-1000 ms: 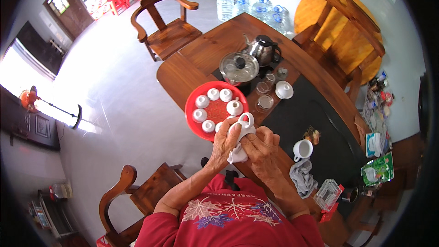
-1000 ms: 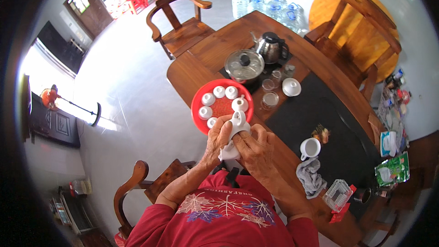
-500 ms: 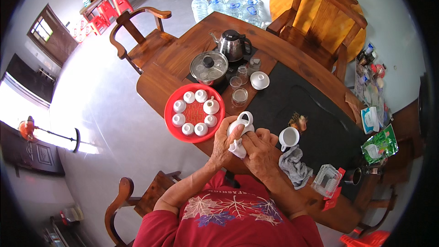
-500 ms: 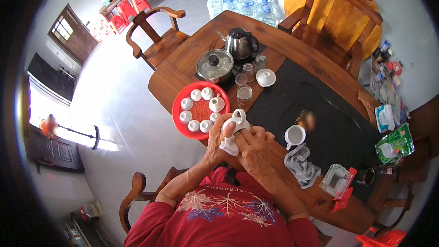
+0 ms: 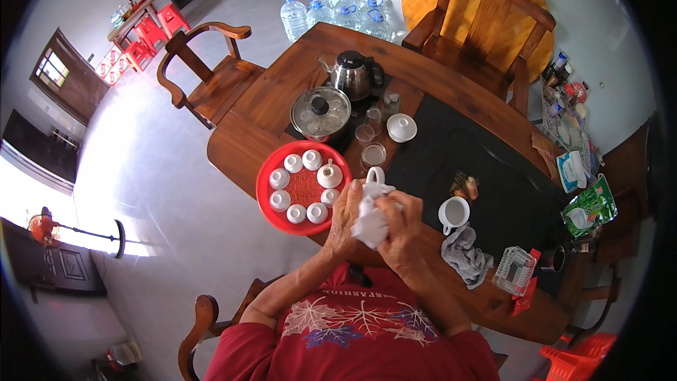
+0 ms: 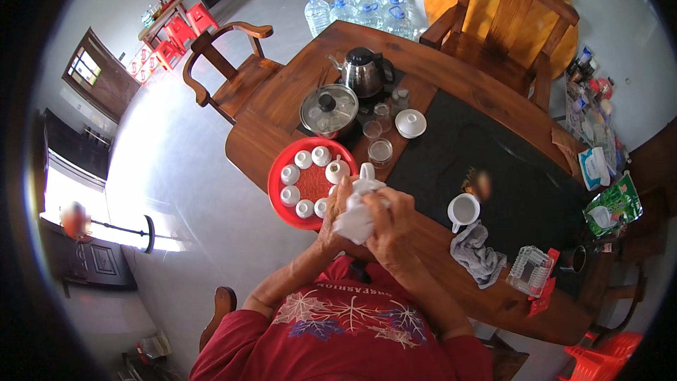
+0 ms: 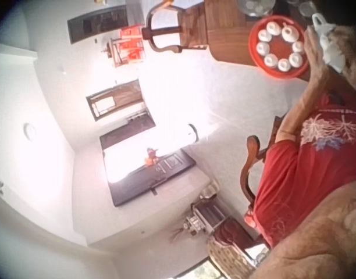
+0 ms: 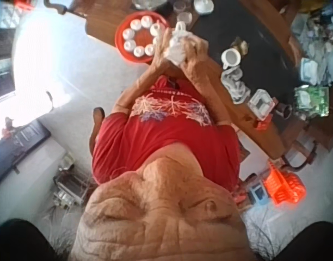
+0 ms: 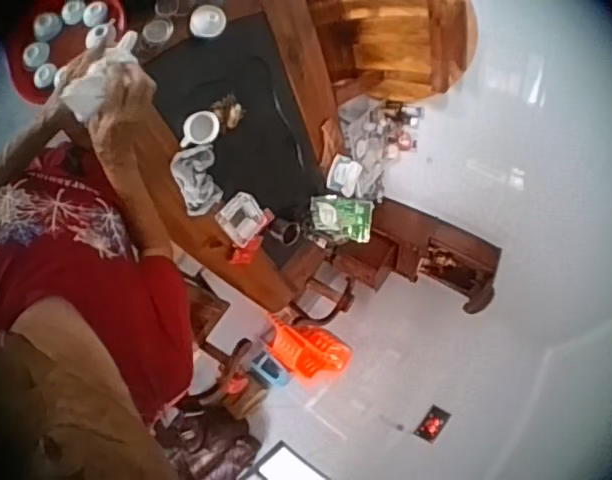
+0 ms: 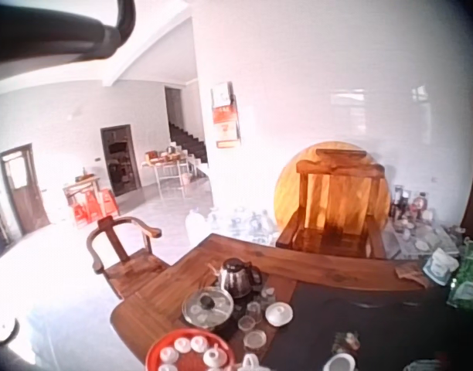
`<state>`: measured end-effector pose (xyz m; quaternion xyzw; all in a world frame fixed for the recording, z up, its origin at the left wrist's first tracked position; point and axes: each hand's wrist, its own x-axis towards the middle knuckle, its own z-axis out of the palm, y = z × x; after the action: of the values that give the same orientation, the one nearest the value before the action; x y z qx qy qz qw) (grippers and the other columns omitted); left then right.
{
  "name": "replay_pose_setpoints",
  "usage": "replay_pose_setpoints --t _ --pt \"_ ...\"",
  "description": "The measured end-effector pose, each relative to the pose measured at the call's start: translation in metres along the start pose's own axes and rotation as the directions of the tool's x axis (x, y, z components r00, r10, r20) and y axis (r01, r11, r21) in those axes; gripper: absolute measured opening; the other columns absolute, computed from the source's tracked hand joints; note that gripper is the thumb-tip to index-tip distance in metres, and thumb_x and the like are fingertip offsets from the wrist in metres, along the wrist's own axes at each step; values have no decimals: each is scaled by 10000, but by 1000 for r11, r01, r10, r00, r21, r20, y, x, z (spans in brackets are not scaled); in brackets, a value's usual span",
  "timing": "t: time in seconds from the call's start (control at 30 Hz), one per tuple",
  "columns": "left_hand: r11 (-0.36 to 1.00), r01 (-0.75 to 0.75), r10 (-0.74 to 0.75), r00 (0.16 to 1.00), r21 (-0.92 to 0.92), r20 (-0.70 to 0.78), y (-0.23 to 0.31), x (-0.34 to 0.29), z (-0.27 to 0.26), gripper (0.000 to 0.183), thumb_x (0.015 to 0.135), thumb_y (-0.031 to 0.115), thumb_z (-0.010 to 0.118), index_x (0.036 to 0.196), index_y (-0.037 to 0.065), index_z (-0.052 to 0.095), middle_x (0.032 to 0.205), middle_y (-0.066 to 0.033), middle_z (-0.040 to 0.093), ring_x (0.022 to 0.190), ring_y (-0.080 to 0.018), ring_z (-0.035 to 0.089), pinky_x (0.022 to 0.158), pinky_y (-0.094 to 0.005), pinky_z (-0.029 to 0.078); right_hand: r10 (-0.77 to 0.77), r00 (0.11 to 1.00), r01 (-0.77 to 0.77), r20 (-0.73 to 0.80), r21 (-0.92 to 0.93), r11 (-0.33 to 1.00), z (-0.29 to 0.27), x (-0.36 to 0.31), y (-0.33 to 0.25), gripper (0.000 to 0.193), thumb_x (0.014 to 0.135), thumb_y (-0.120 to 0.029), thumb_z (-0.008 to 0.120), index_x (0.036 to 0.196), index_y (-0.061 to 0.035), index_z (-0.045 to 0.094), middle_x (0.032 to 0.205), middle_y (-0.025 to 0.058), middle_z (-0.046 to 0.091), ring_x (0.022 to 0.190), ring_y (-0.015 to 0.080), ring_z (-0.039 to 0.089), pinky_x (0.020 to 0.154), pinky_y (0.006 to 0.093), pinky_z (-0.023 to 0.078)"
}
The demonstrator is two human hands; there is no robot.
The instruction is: The person wipes small white ceramic cups and a white ceramic pitcher with a white cloth. They handle the items one by one, drying them thoroughly before placing them onto a red tray on the table. The person also wipes a small white lid and places it on the tray.
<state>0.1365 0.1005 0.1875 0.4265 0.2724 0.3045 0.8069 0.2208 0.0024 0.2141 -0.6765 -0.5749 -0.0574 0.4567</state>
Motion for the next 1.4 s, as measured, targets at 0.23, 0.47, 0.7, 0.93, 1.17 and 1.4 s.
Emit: replay_pose_setpoints --t 0.23,0.47,0.7,0.93,1.17,1.4 --pt "969 15 -30 998 248 59 15 -2 -15 417 958 402 461 1130 29 533 941 -21 559 868 -90 497 778 -240 417 546 830 -512 112 542 667 5 -2 36 273 858 -54 584 1127 -19 553 1059 72 587 1013 168 562 866 279 442" --pt "988 -46 45 999 146 13 -6 7 -48 388 929 371 533 1149 51 526 992 -23 565 940 -94 502 833 -246 399 386 909 -416 158 270 868 29 -22 12 357 780 33 527 1136 14 532 1063 178 570 985 339 576 872 348 444" --pt "723 335 -346 933 -604 104 -14 11 -90 445 914 421 526 1198 80 497 1136 -97 591 1051 -242 572 935 -434 464 320 869 -478 377 476 739 30 -43 -4 295 789 19 548 1084 4 560 1016 127 605 955 240 599 845 337 460" --pt "734 461 -406 886 -499 223 -7 -10 -93 488 813 164 666 1250 85 466 1169 -91 572 1095 -230 542 997 -403 413 562 738 -652 374 613 447 59 -26 19 210 900 -60 528 1102 -20 569 941 43 616 743 85 596 632 192 472" --pt "863 282 -299 954 -420 24 -6 -7 -97 362 835 169 651 1147 94 483 1006 -46 589 940 -171 573 830 -348 476 417 563 -673 714 688 -271 88 -80 6 322 832 -137 642 1107 -19 525 922 54 605 747 139 602 565 278 507" --pt "833 381 -371 923 -401 106 -26 -14 -115 333 886 239 603 1154 62 518 1057 -73 608 970 -183 590 869 -350 479 536 546 -707 644 697 -116 90 -83 -9 188 858 -89 616 1031 -16 606 957 14 621 833 89 592 715 225 471"
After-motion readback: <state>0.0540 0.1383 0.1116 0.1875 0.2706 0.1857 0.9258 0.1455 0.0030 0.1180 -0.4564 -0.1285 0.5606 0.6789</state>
